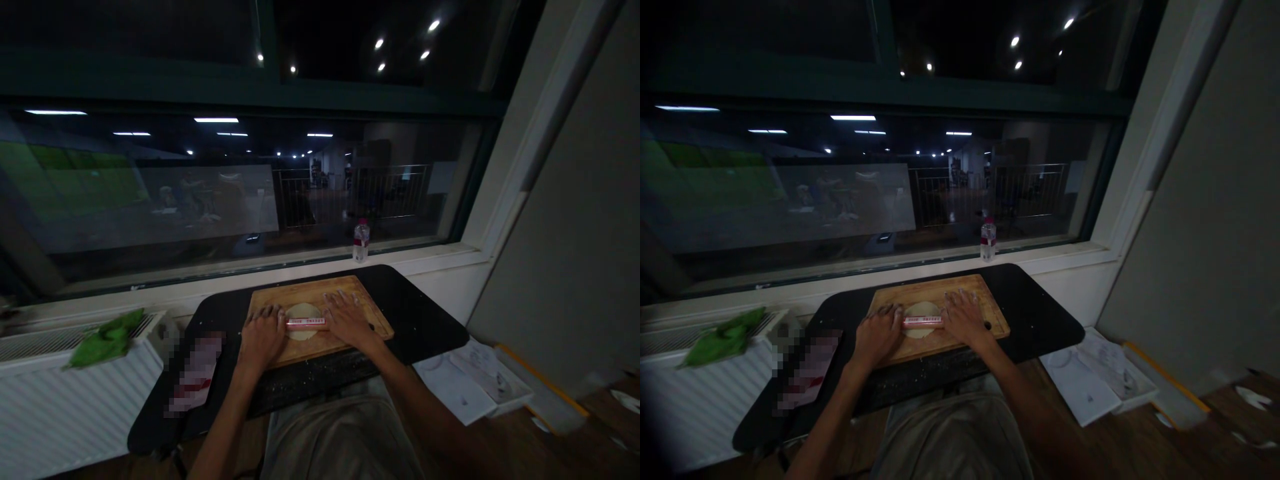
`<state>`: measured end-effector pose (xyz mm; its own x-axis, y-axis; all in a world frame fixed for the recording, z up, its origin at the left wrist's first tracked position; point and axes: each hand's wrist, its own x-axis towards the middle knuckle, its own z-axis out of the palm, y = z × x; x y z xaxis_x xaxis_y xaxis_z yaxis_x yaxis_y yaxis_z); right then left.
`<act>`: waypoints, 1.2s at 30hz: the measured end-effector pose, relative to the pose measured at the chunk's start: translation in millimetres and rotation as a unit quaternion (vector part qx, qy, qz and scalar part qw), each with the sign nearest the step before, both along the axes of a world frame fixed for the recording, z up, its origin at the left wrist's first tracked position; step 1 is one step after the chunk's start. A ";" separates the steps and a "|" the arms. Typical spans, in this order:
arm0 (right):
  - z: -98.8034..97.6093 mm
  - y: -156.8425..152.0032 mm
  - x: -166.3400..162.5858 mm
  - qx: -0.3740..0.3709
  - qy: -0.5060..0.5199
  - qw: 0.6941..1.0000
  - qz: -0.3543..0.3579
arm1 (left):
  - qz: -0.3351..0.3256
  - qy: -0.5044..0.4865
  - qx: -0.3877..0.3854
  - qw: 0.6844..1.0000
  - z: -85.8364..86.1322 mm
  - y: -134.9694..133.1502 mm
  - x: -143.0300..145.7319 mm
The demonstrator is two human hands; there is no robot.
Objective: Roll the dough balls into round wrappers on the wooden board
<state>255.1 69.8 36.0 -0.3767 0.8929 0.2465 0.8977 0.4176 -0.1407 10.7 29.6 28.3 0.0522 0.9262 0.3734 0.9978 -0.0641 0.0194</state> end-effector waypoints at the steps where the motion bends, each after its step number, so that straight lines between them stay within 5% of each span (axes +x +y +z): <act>1: 0.3 -1.3 -0.1 0.003 0.001 1.000 0.001 | 0.002 -0.007 0.006 1.000 -3.2 -1.4 -0.8; 8: -2.7 -23.1 3.2 0.031 0.005 0.999 0.025 | 0.012 -0.035 0.038 0.999 -18.7 -17.2 -3.4; 22: -7.1 -42.7 9.2 0.047 0.013 0.997 0.058 | -0.023 -0.053 0.033 0.998 -23.6 -42.7 -9.1; 36: 13.9 14.4 -7.2 -0.001 -0.012 0.999 0.048 | 0.025 -0.009 0.014 1.000 -13.2 -16.0 -5.2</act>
